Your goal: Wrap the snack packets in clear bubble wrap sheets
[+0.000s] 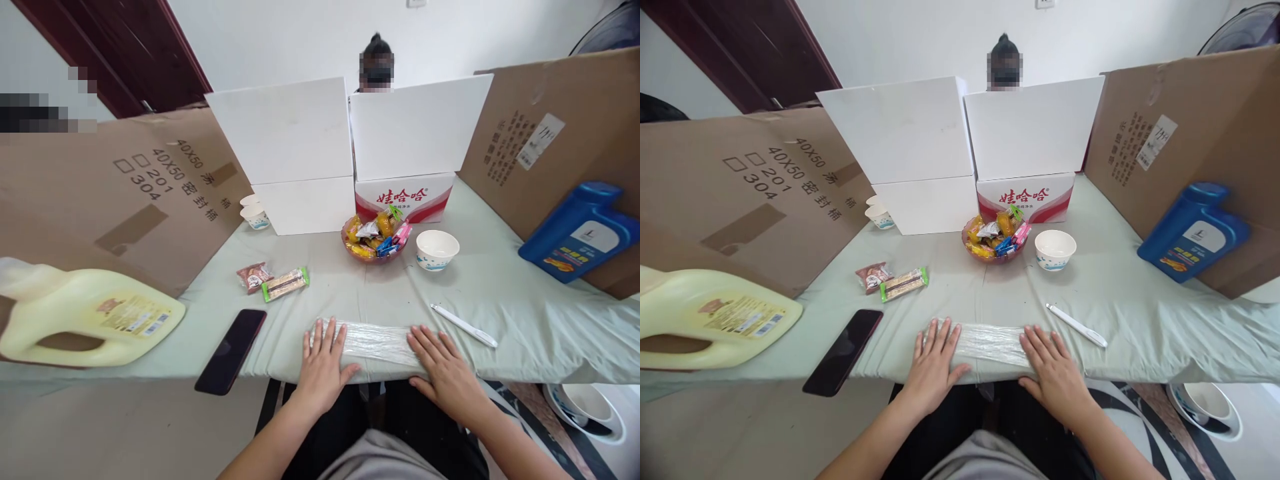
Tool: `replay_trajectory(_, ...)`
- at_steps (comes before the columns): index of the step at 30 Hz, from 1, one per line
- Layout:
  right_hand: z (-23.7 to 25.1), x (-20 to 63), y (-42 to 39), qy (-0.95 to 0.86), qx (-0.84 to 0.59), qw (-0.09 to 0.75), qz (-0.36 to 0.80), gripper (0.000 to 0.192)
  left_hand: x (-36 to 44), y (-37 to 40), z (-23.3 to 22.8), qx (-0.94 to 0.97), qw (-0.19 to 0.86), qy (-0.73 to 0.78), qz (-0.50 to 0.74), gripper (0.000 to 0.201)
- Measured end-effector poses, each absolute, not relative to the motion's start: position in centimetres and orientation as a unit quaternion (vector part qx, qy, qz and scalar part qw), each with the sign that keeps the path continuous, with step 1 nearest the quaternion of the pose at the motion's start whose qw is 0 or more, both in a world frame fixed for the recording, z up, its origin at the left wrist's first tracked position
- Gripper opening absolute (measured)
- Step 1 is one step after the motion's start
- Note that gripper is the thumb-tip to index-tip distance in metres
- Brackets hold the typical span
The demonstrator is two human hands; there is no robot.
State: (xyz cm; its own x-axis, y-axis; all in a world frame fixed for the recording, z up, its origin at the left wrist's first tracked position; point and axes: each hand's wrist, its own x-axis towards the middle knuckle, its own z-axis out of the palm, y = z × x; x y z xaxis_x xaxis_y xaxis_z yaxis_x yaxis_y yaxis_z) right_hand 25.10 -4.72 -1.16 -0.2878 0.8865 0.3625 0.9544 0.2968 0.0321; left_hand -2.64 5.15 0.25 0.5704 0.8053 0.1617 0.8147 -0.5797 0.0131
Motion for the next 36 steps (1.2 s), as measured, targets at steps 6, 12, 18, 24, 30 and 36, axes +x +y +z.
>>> replay_trajectory(6, -0.8, 27.4, -8.8, -0.792, -0.566, 0.204, -0.103, 0.043, 0.4, 2.9, 2.7, -0.892, -0.042, -0.427, -0.141, 0.034)
replay_trajectory(12, 3.2, 26.9, -11.4, -0.792, -0.534, 0.295, -0.022, 0.036, 3.2, 2.9, 2.8, -0.953, -0.153, -0.222, -0.134, 0.050)
replay_trajectory(18, 7.6, 26.4, -9.2, -0.761, -0.514, 0.345, 0.193, 0.017, 2.3, 4.4, 2.9, -0.970, -0.201, -0.114, -0.079, 0.046)
replay_trajectory(24, 7.2, 25.8, 1.2, -0.668, -0.603, 0.327, 0.287, 0.022, 2.3, 4.3, 2.7, -0.964, -0.222, -0.120, -0.083, 0.053)
replay_trajectory(30, 4.3, 23.9, 7.1, -0.659, -0.665, 0.220, 0.273, 0.028, 2.6, 4.4, 2.9, -0.956, -0.243, -0.131, -0.098, 0.064)
replay_trajectory(36, 2.9, 22.8, 5.9, -0.664, -0.687, 0.203, 0.211, 0.032, 2.3, 4.4, 2.2, -0.934, -0.292, -0.135, -0.157, 0.052)
